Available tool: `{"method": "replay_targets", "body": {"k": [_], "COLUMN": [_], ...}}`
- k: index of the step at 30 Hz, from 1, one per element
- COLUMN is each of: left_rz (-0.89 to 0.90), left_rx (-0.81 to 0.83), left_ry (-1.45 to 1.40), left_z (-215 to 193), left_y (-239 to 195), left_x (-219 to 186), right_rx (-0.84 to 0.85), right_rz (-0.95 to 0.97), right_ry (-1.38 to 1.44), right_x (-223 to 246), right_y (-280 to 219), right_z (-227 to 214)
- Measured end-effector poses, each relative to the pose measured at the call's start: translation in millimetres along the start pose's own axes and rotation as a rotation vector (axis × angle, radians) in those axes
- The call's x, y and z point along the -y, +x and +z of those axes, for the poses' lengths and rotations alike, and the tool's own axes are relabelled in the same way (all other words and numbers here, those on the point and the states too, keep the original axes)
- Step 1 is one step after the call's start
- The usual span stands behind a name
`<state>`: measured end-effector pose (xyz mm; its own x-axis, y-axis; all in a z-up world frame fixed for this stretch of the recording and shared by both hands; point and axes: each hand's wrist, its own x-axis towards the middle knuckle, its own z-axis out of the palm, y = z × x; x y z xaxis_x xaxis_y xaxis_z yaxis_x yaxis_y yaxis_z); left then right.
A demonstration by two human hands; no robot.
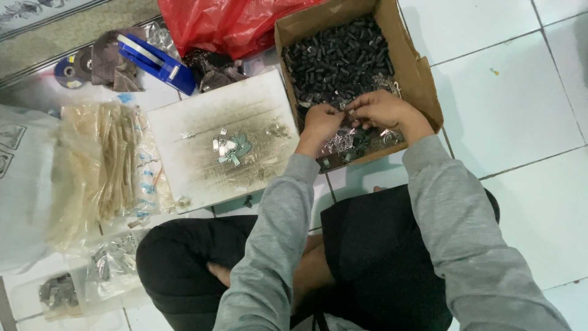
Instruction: Organizing and sorting small metal components from a board into a cardboard box.
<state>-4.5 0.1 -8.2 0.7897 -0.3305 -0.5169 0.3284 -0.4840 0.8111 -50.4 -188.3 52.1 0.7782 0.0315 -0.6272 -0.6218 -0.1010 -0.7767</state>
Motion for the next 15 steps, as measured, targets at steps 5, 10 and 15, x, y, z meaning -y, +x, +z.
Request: {"method": "replay_targets", "body": {"k": [5,10,15], "left_rz": [-0.060,-0.187,-0.200], "left_rx": [-0.039,-0.024,0.112], "left_ry": [-0.050,-0.465,-1.087], "left_z": [-3.3,-20.0,-20.8], "left_y": [-18.8,-45.5,-21.8], "left_x": [-24.8,-69.6,-47.5], "right_rx": [-0.039,-0.121,-0.215], "right_rz": [-0.028,-0.074,-0.097], "right_ry": [-0.060,0.017,0.178], "right_x": [-5.9,-6.8,-22.8], "right_y": [2.6,7.3,28.7], "right_z": [-6.5,-1.9,11.8]}}
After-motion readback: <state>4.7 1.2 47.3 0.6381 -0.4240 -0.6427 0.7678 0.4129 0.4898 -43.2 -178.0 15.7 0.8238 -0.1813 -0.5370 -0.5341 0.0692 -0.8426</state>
